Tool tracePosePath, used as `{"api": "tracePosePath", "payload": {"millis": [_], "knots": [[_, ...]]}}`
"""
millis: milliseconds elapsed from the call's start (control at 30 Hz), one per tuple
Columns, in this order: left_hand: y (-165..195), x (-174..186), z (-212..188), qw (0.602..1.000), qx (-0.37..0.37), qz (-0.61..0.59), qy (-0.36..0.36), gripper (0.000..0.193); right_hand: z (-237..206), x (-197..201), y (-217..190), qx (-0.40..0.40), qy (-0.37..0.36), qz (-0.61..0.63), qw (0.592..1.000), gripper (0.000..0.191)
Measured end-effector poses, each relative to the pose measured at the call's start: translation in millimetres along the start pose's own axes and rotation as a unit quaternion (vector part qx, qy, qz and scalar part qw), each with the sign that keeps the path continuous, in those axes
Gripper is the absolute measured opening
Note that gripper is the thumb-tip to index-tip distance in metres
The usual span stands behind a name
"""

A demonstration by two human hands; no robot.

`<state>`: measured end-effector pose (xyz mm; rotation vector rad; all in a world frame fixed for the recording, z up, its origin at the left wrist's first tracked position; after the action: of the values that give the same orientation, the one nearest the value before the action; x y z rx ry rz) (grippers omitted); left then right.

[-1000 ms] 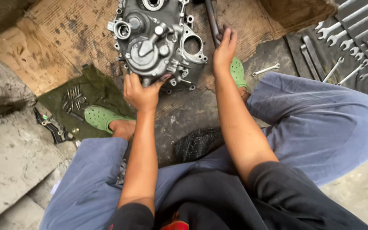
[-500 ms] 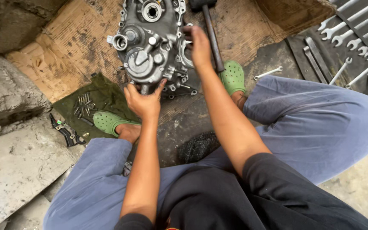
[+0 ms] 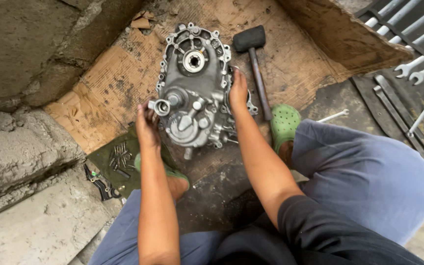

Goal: The person uses a rubber mallet to separate the two halves of a motorcycle engine casing. After prying the halves apart, they remove a small internal component from one side.

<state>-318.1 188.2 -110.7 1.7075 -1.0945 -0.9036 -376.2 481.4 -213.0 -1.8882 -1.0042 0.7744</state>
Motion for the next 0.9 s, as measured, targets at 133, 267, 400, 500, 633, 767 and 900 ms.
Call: {"api": "tracePosePath", "payload": {"millis": [133,267,400,500,633,767,900], "knots": [[-13.2,-27.9,21.8,0.995,0.039,-0.060,-0.066,0.061,12.1,-10.0,20.5,0.017,-0.001,0.006,1.000,0.055],[-6.0,-34.4,12.9,0.993,-0.046,-0.064,-0.085,0.064,17.9,-15.5,31.2,0.034,-0.029,0.098,0.994,0.048],[5.1,-33.6,-4.8,0.982,-0.151,0.085,-0.071,0.024,16.7,-14.0,44.6,-0.021,-0.033,0.117,0.992,0.050],[-0.7,-26.3,-5.8,0.991,-0.118,0.057,-0.028,0.008,16.1,-14.8,41.2,-0.021,-0.045,0.086,0.995,0.054],[-5.2,-19.5,-4.7,0.994,-0.092,0.052,-0.002,0.006,16.8,-14.9,41.2,-0.029,-0.045,0.058,0.997,0.058],[-0.5,-17.4,-9.8,0.992,-0.102,0.079,0.008,0.006,17.8,-8.0,54.1,-0.051,-0.037,0.042,0.997,0.059],[7.5,-23.4,-14.4,0.989,-0.084,0.125,0.011,0.003,23.5,-4.8,58.1,-0.010,-0.035,0.064,0.997,0.052]]}}
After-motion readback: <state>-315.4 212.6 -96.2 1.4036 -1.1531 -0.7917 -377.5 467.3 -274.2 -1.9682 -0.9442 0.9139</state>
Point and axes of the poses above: each hand's wrist, its own z-axis towards the middle knuckle, its own x-axis out of the back of the hand, y = z × x, the point moved 7 cm from there along z, towards the middle knuckle, and after that the axes turned 2 degrees about -y, right-handed, at the moved point
